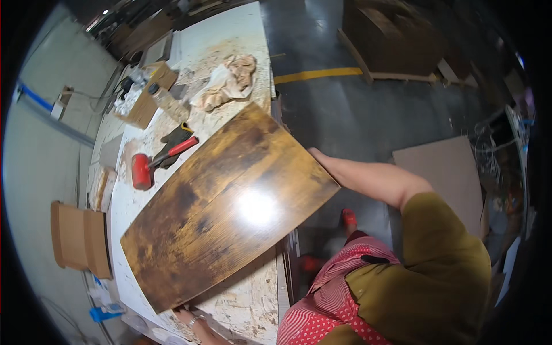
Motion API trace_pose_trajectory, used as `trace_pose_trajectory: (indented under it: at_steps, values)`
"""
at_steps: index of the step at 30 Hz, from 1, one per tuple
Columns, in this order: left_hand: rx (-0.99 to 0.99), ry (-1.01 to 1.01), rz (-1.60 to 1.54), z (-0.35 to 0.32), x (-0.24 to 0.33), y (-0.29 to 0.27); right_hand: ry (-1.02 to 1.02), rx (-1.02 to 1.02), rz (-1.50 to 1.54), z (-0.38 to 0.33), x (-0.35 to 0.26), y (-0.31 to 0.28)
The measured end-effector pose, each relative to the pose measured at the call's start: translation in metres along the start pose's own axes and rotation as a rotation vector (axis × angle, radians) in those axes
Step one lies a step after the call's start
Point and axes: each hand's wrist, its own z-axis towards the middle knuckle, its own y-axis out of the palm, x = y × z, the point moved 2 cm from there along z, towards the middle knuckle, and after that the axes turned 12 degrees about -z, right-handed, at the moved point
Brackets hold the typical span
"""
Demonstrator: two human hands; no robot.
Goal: The person picks up a wooden board from a stack, places it on a workbench, and wipes it with a cloth. They then stack several wooden boards together, tap the edges with a mallet, and trim the edges using a utility knife.
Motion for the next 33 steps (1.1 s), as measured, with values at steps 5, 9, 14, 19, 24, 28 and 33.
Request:
trace_pose_trajectory:
  at_steps: [5,9,14,19,24,28,33]
  values:
    - [0.146,-0.174,0.003,-0.053,0.03,0.014,-0.019,0.027,-0.033,0.053,0.0,-0.021]
    - [0.1,-0.194,0.135,-0.057,0.042,-0.013,0.069,0.382,-0.368,0.043,-0.01,0.022]
    - [-0.318,-0.21,0.669,-0.086,0.11,-0.026,-0.148,0.258,-0.067,-0.032,0.003,-0.02]
    - [-0.986,0.0,0.874,-0.242,0.26,0.111,-0.043,0.319,0.177,-0.08,0.074,-0.039]
    - [-0.772,0.775,0.284,-0.288,0.319,0.233,-0.145,0.286,0.244,-0.103,0.066,-0.016]
    - [0.129,0.739,0.058,-0.146,0.291,0.107,-0.208,0.31,0.182,-0.103,0.048,-0.014]
    - [0.401,-0.025,-0.331,-0.011,0.151,-0.037,-0.186,0.372,0.15,-0.087,0.045,0.008]
